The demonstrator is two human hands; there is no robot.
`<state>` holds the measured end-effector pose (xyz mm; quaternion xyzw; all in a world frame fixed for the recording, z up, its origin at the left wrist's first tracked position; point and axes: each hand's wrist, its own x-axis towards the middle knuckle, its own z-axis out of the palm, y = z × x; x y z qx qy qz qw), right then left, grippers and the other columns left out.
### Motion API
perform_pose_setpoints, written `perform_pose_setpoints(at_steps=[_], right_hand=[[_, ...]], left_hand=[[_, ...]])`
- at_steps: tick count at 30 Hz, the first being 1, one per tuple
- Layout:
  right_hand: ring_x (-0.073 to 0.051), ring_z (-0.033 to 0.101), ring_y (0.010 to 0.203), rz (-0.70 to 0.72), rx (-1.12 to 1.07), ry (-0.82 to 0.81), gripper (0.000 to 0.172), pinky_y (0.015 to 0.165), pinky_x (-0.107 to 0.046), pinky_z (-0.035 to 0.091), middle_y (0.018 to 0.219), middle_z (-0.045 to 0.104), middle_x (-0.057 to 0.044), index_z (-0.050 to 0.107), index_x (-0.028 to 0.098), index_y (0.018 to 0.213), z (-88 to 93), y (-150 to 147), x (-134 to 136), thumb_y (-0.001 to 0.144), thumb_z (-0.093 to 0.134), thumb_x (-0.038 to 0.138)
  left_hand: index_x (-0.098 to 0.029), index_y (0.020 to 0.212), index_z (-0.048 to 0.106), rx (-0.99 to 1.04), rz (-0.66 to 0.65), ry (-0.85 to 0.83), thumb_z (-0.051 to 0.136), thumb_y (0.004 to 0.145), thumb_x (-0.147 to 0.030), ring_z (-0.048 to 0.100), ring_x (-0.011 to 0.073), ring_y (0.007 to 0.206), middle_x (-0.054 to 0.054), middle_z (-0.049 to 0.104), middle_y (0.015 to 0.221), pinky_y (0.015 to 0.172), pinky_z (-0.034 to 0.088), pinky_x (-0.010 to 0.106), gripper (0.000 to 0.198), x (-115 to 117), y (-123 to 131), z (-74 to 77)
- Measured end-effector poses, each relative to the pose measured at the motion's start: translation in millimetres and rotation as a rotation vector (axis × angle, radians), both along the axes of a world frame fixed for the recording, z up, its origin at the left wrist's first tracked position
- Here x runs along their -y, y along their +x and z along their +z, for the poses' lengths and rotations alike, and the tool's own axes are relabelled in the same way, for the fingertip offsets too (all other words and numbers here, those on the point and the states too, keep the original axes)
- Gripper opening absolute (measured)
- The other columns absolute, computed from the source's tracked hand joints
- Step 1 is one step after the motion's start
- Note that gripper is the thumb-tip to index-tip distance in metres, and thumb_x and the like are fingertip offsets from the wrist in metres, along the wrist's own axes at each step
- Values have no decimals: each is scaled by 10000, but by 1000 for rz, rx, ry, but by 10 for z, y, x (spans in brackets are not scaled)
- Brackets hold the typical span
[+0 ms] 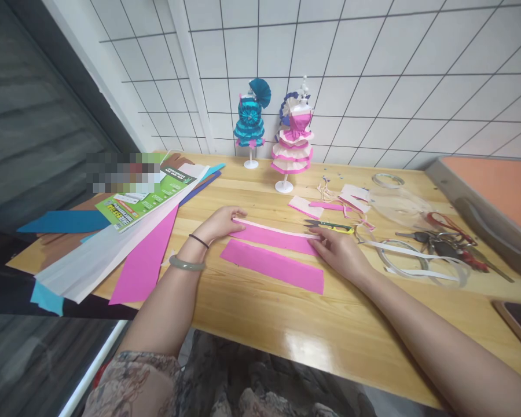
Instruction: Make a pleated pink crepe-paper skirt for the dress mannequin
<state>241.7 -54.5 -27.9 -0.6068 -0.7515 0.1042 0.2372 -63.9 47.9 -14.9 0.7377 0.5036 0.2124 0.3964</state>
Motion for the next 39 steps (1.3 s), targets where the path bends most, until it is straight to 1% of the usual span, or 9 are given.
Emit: perform_pose_setpoints(at_steps=[4, 6, 11, 15, 17, 21, 28, 34, 39], right_hand=[[-227, 625, 736, -44, 141, 192, 363, 622, -339, 477, 924, 652, -113, 604, 158, 1130, 68, -21, 55, 860, 471, 361], [-236, 615, 777, 13, 161, 309, 339, 648, -351, 477, 933, 640, -126, 615, 165, 1113, 136, -80, 127, 870, 471, 353], [-223, 596, 904, 601, 163, 270, 290, 786, -365, 470, 930, 662, -112, 620, 206, 1100, 239, -335, 329, 867, 516, 343], [-205, 612, 856, 707, 252, 276, 268, 782, -363, 472, 881, 668, -120, 629, 170, 1076, 217, -464, 394, 892, 457, 262], [-190, 617, 792, 701, 270, 282, 272, 745, -346, 479, 842, 670, -114, 634, 168, 1060, 198, -477, 396, 901, 416, 199], [-190, 624, 784, 643, 194, 272, 289, 730, -344, 490, 849, 682, -110, 617, 167, 1081, 153, -443, 378, 891, 400, 156], [-179, 628, 803, 150, -337, -1, 296, 705, -304, 509, 958, 680, -88, 591, 175, 1108, 43, -336, 273, 845, 487, 261], [-158, 580, 674, -20, -505, -125, 408, 633, -289, 485, 781, 639, -52, 567, 132, 1148, 8, -304, 168, 820, 530, 373], [-187, 614, 785, -48, -465, -131, 448, 730, -324, 492, 872, 655, -74, 569, 140, 1145, 39, -275, 149, 785, 574, 406]], left_hand=[[-136, 1104, 619, -62, -23, 80, 684, 621, -285, 584, 197, 911, 86, 645, 1067, 806, 462, 307, 509, -27, -9, -30], [-140, 1140, 604, -95, -37, 127, 681, 629, -270, 580, 216, 954, 97, 631, 1118, 845, 451, 321, 532, -18, -6, -21], [-140, 1244, 532, -202, -61, 261, 677, 657, -262, 561, 260, 1023, 129, 603, 1144, 909, 418, 353, 617, 53, 16, 78], [-128, 1207, 562, -322, 7, 487, 653, 698, -337, 549, 288, 1026, 140, 609, 1062, 940, 378, 405, 558, 96, 49, 166], [-133, 1173, 584, -274, -18, 471, 618, 735, -363, 577, 249, 958, 112, 634, 987, 892, 412, 363, 496, 118, 76, 187], [-143, 1095, 618, -70, -132, 238, 577, 772, -426, 612, 171, 786, 62, 669, 867, 729, 466, 271, 432, 191, 147, 195], [-135, 964, 654, 17, -346, -30, 606, 721, -537, 606, 163, 787, 63, 685, 871, 697, 456, 252, 471, 351, 255, 319], [-179, 1107, 611, -55, -450, 34, 654, 695, -479, 578, 207, 988, 58, 644, 1097, 843, 432, 280, 512, 334, 221, 362], [-171, 1122, 604, -155, -415, 65, 616, 714, -346, 569, 203, 1030, 53, 634, 1126, 895, 423, 280, 444, 254, 158, 267]])
